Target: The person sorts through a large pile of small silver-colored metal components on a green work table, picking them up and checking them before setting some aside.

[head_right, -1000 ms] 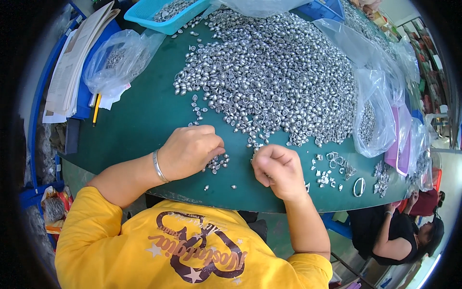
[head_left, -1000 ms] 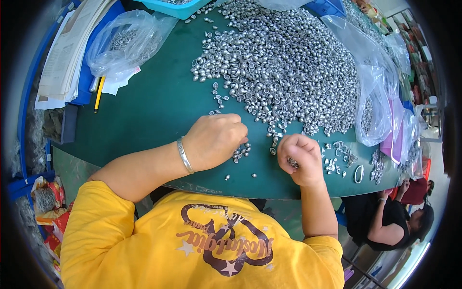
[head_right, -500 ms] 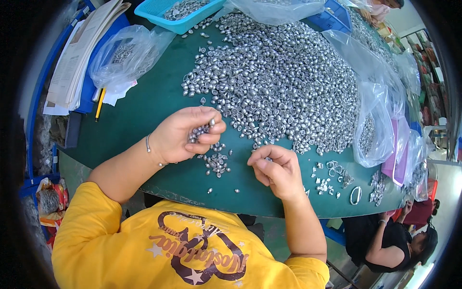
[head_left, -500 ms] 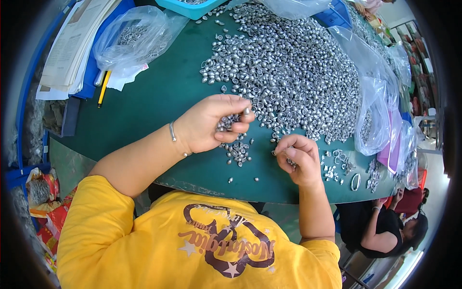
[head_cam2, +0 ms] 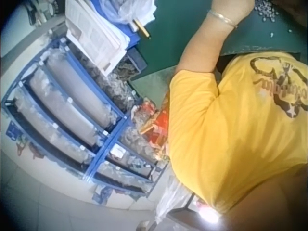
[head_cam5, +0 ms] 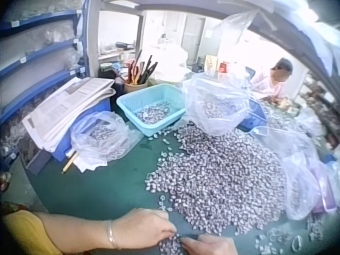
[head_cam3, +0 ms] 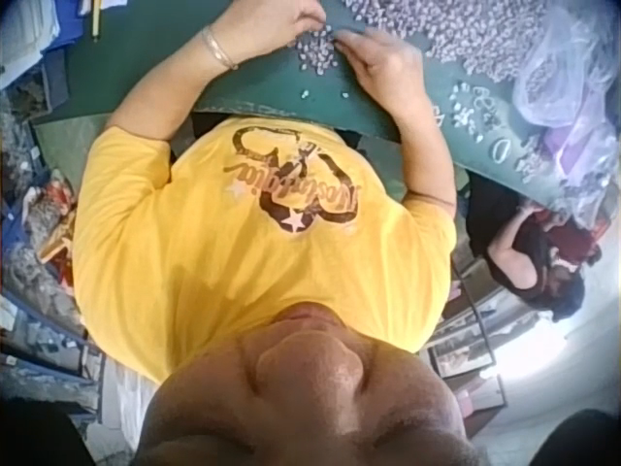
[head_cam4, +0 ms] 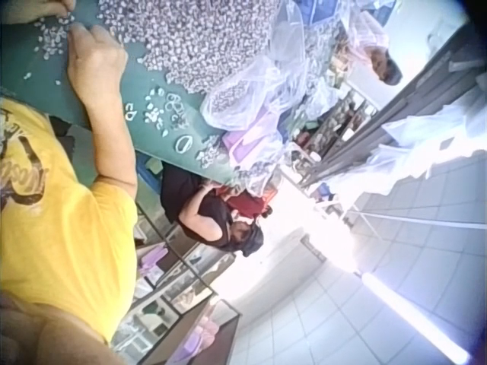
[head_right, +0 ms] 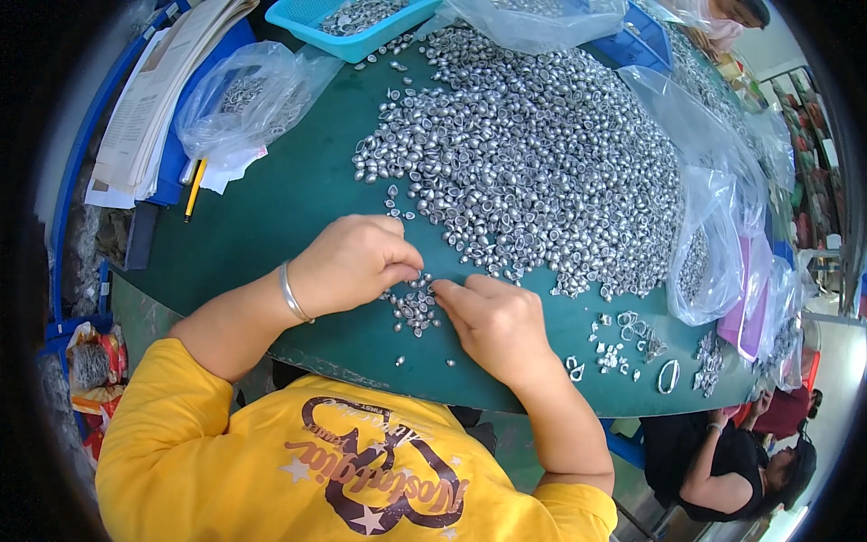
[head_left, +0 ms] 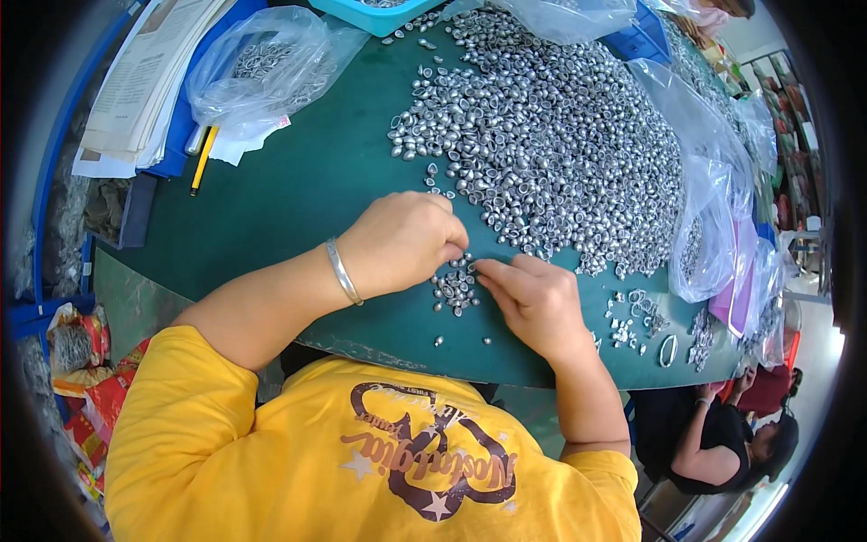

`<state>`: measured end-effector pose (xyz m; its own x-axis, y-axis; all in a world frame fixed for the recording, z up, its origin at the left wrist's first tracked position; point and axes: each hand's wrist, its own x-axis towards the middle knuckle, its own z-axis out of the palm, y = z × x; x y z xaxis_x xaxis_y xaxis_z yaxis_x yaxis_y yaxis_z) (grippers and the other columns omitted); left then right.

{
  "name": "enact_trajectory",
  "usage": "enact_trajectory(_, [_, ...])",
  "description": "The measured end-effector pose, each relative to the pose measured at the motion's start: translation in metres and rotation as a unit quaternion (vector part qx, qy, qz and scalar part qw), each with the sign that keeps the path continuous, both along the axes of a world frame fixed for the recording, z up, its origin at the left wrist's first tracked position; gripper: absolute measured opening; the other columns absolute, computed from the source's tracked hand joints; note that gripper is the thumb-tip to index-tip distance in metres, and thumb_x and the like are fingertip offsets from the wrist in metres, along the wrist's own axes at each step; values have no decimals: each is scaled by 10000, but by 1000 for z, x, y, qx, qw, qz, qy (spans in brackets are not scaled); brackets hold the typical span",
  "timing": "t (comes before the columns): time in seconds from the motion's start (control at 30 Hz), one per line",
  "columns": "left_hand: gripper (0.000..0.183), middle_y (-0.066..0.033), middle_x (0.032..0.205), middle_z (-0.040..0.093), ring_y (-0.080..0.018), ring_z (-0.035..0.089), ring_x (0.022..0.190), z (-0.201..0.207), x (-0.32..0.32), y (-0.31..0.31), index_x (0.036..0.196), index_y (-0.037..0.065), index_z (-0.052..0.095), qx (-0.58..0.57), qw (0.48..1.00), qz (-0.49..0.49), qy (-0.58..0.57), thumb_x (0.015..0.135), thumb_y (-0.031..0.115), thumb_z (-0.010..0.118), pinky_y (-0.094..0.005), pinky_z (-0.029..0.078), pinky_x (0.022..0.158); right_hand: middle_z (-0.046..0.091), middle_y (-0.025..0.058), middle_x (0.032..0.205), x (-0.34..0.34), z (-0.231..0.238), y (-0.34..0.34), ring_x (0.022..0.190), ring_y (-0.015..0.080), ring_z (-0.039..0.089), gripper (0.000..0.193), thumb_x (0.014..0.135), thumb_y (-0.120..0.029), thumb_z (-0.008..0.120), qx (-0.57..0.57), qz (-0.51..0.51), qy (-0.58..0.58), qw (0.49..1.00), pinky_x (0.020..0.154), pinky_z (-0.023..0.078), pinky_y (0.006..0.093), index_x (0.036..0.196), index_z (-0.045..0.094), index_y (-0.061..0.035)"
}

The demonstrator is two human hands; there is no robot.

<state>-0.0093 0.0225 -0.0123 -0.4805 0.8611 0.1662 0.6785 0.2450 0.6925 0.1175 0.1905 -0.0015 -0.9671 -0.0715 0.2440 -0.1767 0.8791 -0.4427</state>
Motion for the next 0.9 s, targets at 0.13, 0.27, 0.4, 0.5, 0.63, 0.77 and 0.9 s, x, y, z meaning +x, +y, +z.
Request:
enact_trajectory(0.13, [28,-64,720,580,-255,600,702,-3,6,0,753,96,683,-22,998,-14,53,730,110,674,-355,493,623,538,46,619,-2,-7,-2,524,236,571,89,738,-104,671,15,16,15,1000,462,456,337,826,665,-102])
enact_trajectory(0.27, [31,-73,724,579,-272,595,718,-8,8,3,748,88,679,-12,997,-14,71,726,108,673,-358,493,627,531,46,612,-5,-8,2,519,228,571,80,744,-110,671,-39,6,20,999,457,456,340,823,662,-101])
enact_trajectory(0.4, [66,-58,705,611,-181,585,623,2,0,6,781,46,671,17,991,24,-133,764,109,678,-317,479,584,551,50,624,-7,-3,-5,532,237,578,76,743,-103,669,0,28,3,1000,464,463,339,818,664,-89])
enact_trajectory(0.5, [122,-12,685,621,-55,503,562,13,-10,6,836,5,659,-15,938,39,-345,812,124,671,-237,428,524,587,77,661,-7,-4,-4,537,232,584,98,752,-91,668,22,24,-3,999,481,466,325,850,677,-92])
enact_trajectory(0.63, [146,44,631,515,-12,393,500,23,-12,4,900,13,632,9,835,26,-549,841,144,656,-154,299,441,587,12,663,-3,5,13,499,78,490,117,793,-66,648,-528,-117,-201,817,457,373,211,884,660,6])
enact_trajectory(0.77, [123,27,692,522,-11,351,493,4,-20,-2,914,38,594,66,708,-53,-701,858,139,634,-160,240,392,583,19,632,-17,10,31,512,93,510,160,791,-107,658,-755,5,-227,615,468,387,219,881,656,25])
enact_trajectory(0.9, [57,-64,800,520,-61,425,574,7,-28,-4,874,51,552,158,573,-115,-796,870,108,550,-145,270,393,638,132,756,-24,-1,-2,640,295,618,95,764,-108,664,-74,-24,-55,995,596,496,338,835,673,-46])
